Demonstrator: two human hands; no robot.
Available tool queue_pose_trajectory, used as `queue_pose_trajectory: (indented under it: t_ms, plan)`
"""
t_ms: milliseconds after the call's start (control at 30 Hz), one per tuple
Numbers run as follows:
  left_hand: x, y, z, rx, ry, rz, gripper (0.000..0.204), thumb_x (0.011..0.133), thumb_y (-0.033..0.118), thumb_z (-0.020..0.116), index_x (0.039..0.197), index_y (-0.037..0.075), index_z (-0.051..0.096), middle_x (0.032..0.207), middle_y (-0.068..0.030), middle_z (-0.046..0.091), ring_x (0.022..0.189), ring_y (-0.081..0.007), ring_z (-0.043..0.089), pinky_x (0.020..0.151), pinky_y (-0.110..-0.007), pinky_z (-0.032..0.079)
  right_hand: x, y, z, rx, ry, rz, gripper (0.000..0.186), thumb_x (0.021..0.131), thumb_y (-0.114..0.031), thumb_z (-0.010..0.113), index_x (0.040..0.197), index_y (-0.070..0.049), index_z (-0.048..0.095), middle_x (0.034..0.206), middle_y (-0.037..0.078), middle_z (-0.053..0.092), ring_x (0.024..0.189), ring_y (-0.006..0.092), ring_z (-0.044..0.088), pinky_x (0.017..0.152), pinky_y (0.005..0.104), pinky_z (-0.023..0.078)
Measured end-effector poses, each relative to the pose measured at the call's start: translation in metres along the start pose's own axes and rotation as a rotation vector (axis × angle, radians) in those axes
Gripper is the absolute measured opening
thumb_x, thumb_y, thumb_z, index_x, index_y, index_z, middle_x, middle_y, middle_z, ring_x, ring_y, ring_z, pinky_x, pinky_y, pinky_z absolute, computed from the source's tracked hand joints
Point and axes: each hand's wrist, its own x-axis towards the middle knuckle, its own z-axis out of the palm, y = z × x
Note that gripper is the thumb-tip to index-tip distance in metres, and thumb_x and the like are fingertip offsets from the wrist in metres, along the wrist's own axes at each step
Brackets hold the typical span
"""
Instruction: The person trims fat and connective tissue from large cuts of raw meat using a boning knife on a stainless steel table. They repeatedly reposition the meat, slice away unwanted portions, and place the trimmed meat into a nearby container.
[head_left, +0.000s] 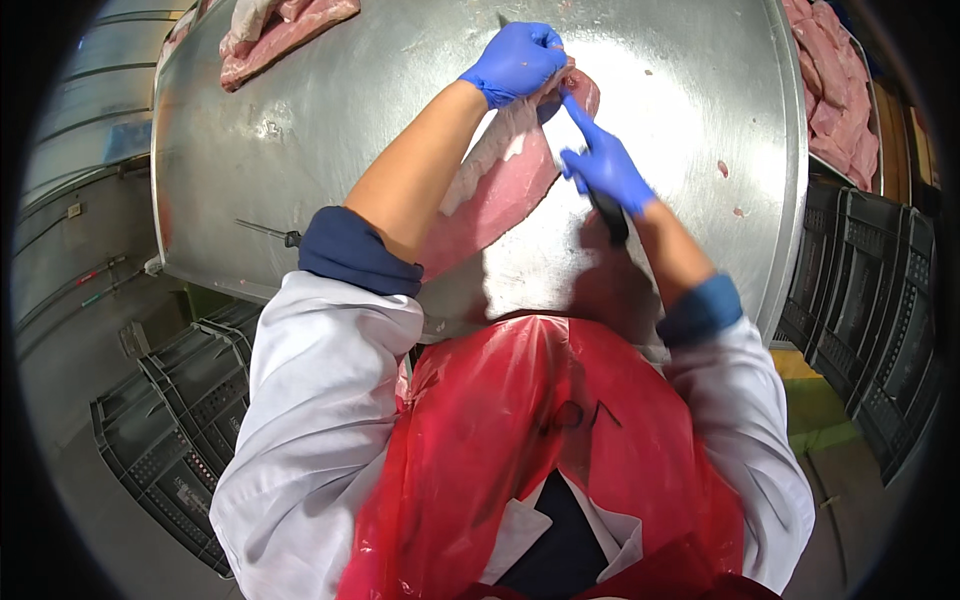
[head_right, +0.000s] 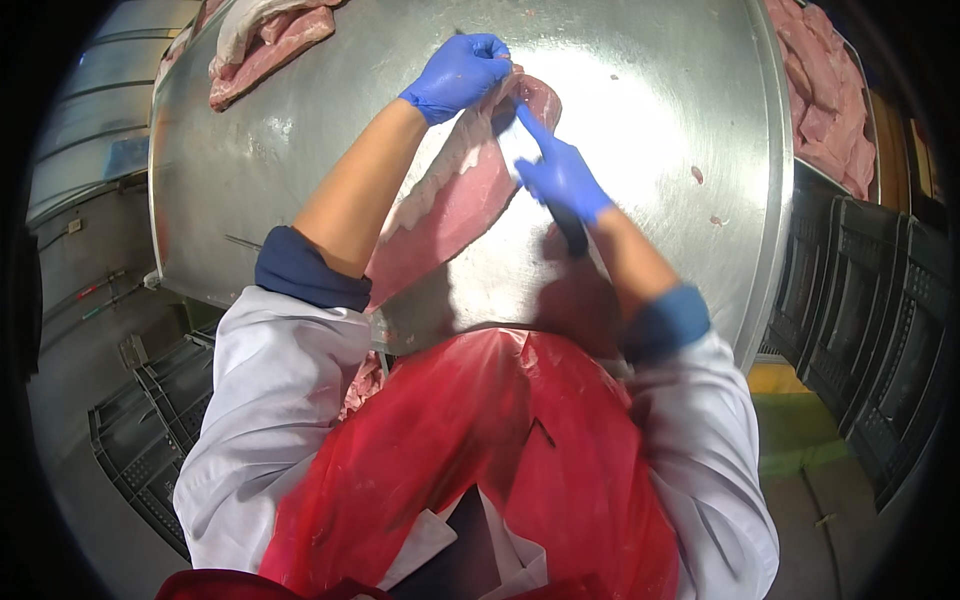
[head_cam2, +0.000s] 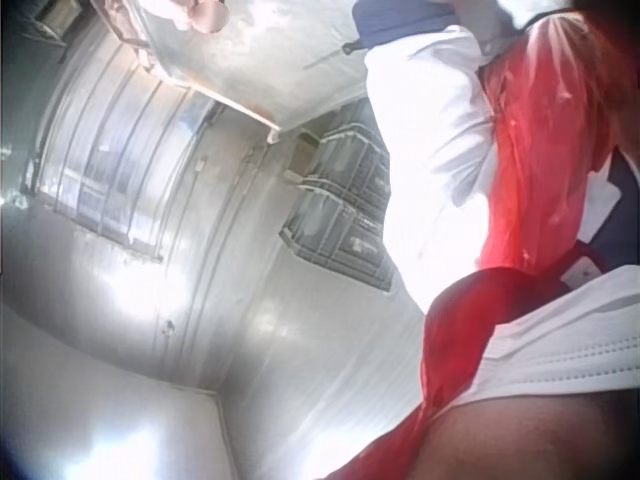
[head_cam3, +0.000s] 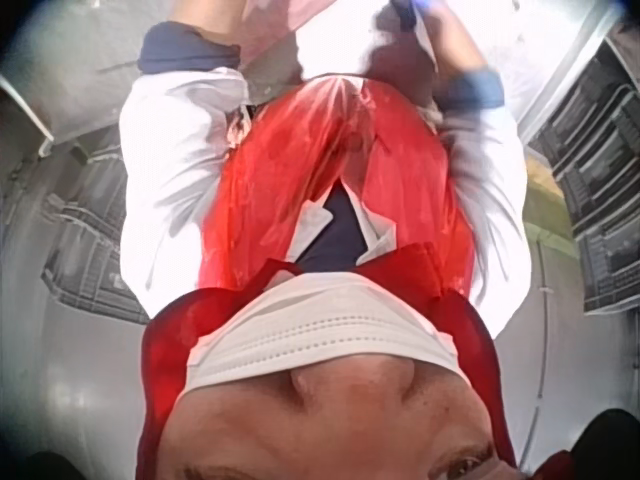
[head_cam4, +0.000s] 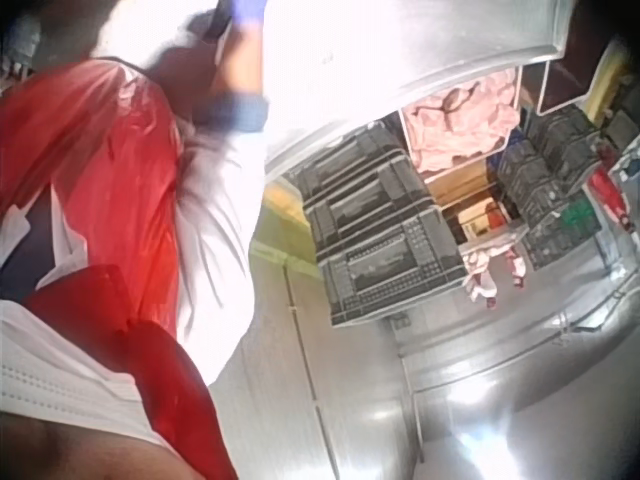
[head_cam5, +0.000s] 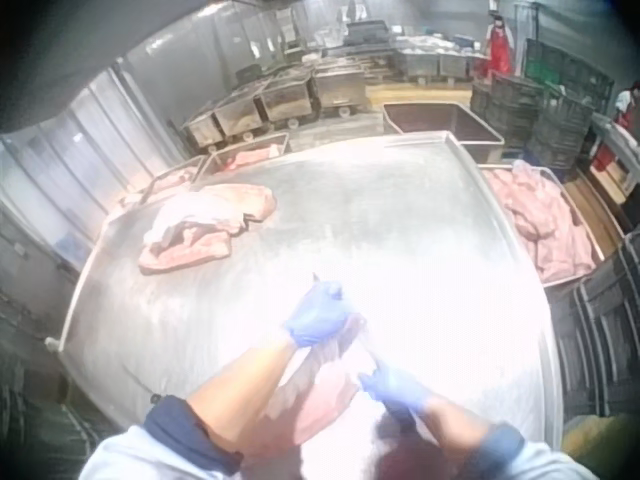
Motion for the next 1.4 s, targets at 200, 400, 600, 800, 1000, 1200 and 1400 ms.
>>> queue_pose_trajectory:
  t_ms: [200,400,600,800,1000,1200,1400]
  plan:
    - [0.01,-0.008,-0.005,-0.215,0.12,-0.055,0.006,0.089,0.01,0.062,0.084,0.006,0.065,0.077,0.0021,0.058,0.069,-0.0066,0.053,0.064,-0.021,0.045,-0.019,0.036,-0.014,-0.213,-0.061,-0.154,0.079,0.087,-0.018,0.063,0.159,-0.027,0.031,0.125,0.017,0.068,0.085,0.0241,0.072,0.079,0.0355,0.058]
    - [0.006,-0.007,-0.002,-0.544,-0.077,-0.038,0.007,0.091,0.003,0.06,0.085,0.005,0.063,0.079,0.0002,0.057,0.067,-0.0066,0.052,0.061,-0.02,0.044,0.013,-0.014,0.0,-0.023,-0.063,0.086,0.077,0.09,-0.017,0.061,0.16,-0.026,0.029,0.077,0.013,0.067,0.076,0.0269,0.065,0.088,0.0383,0.053]
    - [0.013,-0.032,-0.014,-0.81,-0.058,-0.051,0.01,0.093,0.006,0.058,0.083,0.008,0.059,0.074,-0.0005,0.055,0.062,-0.0094,0.053,0.055,-0.023,0.044,-0.059,0.059,0.025,-0.312,0.019,-0.336,0.083,0.087,-0.013,0.066,0.16,-0.023,0.027,0.1,0.014,0.074,0.089,0.0253,0.072,0.089,0.0365,0.054]
    - [-0.004,-0.007,-0.012,-0.801,-0.11,-0.01,0.013,0.092,0.007,0.058,0.08,0.012,0.057,0.069,0.0013,0.053,0.057,-0.0084,0.049,0.05,-0.023,0.04,-0.028,0.005,0.039,-0.16,-0.085,-0.005,0.079,0.09,-0.017,0.061,0.16,-0.025,0.026,0.095,0.017,0.072,0.081,0.0222,0.071,0.082,0.0342,0.055]
    - [-0.016,-0.001,-0.019,-1.025,-0.185,0.034,0.012,0.095,0.005,0.054,0.084,0.01,0.057,0.071,0.0006,0.051,0.059,-0.0083,0.046,0.051,-0.022,0.037,-0.048,0.025,0.059,-0.216,-0.052,-0.193,0.079,0.092,-0.011,0.059,0.161,-0.023,0.023,0.085,0.01,0.07,0.071,0.0125,0.065,0.065,0.0265,0.053]
    - [-0.019,0.014,-0.028,-1.094,-0.173,0.11,0.013,0.096,0.006,0.052,0.085,0.01,0.056,0.072,0.0007,0.051,0.06,-0.0071,0.045,0.048,-0.02,0.035,-0.079,0.012,0.085,-0.225,-0.19,0.045,0.083,0.089,-0.009,0.061,0.161,-0.022,0.023,0.115,0.021,0.069,0.097,0.0312,0.071,0.094,0.0388,0.053]
    - [-0.043,0.048,-0.047,-1.079,-0.305,0.183,0.015,0.097,0.008,0.051,0.084,0.01,0.057,0.073,0.0005,0.052,0.061,-0.0061,0.046,0.048,-0.018,0.035,-0.017,-0.014,0.117,-0.12,-0.154,0.1,0.078,0.091,-0.013,0.059,0.16,-0.016,0.023,0.092,0.02,0.073,0.079,0.0288,0.069,0.083,0.0377,0.056]
